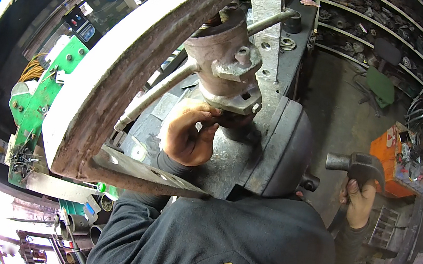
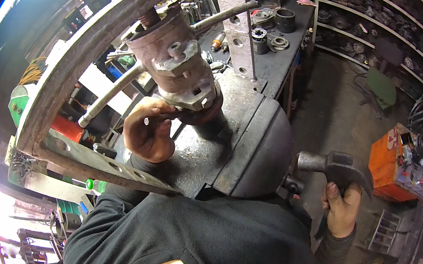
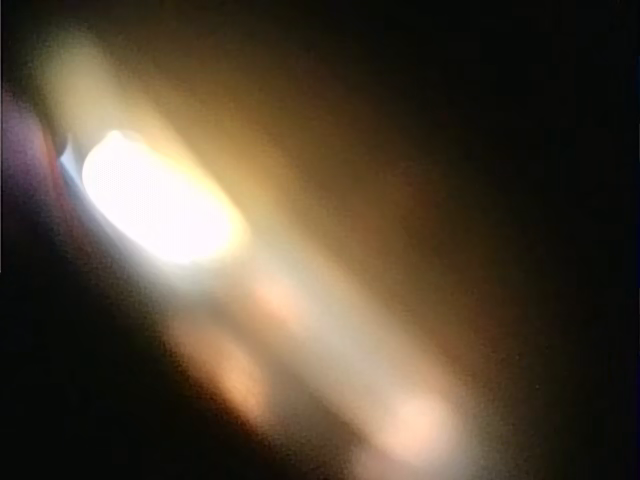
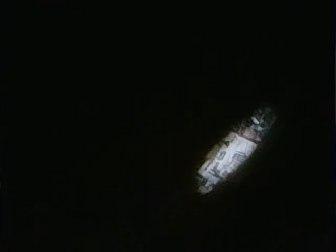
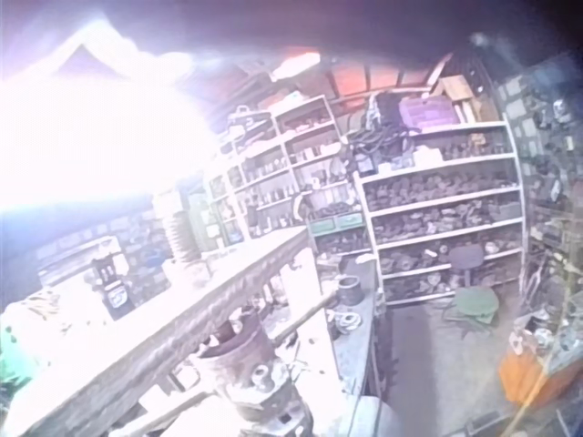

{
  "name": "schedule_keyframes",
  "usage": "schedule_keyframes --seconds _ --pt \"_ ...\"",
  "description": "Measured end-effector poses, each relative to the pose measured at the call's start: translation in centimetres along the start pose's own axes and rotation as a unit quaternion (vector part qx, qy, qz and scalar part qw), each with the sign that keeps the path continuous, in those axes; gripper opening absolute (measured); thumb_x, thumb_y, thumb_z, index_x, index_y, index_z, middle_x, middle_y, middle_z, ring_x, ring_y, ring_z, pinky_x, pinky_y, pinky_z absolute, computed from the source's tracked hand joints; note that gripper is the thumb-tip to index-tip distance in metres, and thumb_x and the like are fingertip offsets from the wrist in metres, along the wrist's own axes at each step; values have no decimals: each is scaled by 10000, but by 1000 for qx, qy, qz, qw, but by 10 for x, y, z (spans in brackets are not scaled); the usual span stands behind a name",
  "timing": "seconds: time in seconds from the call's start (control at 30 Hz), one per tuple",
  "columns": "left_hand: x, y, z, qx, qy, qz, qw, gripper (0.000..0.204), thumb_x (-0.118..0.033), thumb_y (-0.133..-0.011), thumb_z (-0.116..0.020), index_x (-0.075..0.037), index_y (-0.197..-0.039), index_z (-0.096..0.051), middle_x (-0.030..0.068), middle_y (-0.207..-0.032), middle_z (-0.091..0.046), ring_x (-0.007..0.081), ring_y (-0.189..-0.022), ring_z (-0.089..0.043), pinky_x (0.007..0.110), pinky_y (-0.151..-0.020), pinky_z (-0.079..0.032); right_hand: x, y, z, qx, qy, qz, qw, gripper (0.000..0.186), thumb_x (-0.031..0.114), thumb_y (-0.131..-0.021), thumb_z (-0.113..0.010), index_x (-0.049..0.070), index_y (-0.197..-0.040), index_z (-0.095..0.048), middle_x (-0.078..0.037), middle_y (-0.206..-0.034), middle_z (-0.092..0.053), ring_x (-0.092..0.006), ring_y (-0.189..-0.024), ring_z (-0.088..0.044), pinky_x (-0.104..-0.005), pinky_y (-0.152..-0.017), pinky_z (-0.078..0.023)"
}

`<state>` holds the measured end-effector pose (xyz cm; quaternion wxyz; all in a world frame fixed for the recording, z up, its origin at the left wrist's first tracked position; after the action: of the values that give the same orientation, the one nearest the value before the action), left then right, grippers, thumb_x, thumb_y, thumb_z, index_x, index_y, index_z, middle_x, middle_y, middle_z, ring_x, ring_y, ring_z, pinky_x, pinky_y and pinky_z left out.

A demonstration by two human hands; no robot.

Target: The person uses a hammer and a metal punch to tap a ring or seal on a metal assembly clamped in a vise. They repeatedly reposition the punch and strike it to adjust the component, then rotate the assembly to continue working on different sides.

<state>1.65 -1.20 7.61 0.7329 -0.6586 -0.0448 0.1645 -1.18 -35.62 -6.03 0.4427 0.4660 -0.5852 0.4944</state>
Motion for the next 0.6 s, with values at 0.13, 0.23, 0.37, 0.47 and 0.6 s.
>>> schedule_keyframes --seconds 0.13,0.23,0.37,0.47,0.6 --pt "-6 -9 -1 44 -31 -15 998 302 114 -693 -650 48 -970 -550 183 -848 -626 260 -719 -615 332 -650 -492 42 -8 -20 46 31 44 997 413 294 -890 -597 -29 -1109 -458 -35 -741 -519 -79 -590 -465 -212 -501 -367" --pt "-8 -14 -2 63 -44 -6 997 301 120 -665 -662 39 -943 -576 175 -838 -621 270 -722 -619 331 -648 -496 96 -15 -46 53 161 199 965 440 289 -865 -633 -31 -1132 -494 -55 -836 -580 -107 -694 -538 -249 -589 -428" --pt "-10 -15 -7 75 -49 13 996 274 134 -679 -635 46 -930 -569 178 -855 -617 256 -745 -609 328 -660 -491 174 -10 -110 120 337 363 860 341 264 -803 -699 -10 -981 -601 -111 -922 -617 -199 -764 -608 -314 -645 -476" --pt "-4 -13 -6 101 -46 25 993 305 120 -662 -661 20 -937 -576 164 -853 -615 255 -729 -612 314 -623 -487 215 -5 -162 175 407 442 780 194 127 -727 -704 13 -856 -613 -129 -839 -604 -265 -661 -610 -330 -561 -476" --pt "6 -4 -7 122 18 49 991 357 124 -691 -619 6 -1018 -535 152 -892 -578 279 -766 -581 345 -658 -464 233 2 -192 212 485 469 707 310 229 -753 -732 -4 -922 -619 -95 -856 -612 -207 -690 -594 -292 -609 -467"
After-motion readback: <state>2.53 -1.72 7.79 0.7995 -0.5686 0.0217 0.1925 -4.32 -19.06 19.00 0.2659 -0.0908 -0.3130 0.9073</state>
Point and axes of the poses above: each hand's wrist, its own y-axis away from the middle knuckle, its own z-axis out of the back of the hand, x = y × z, the point moved 8 cm from there along -y, towards the middle knuckle
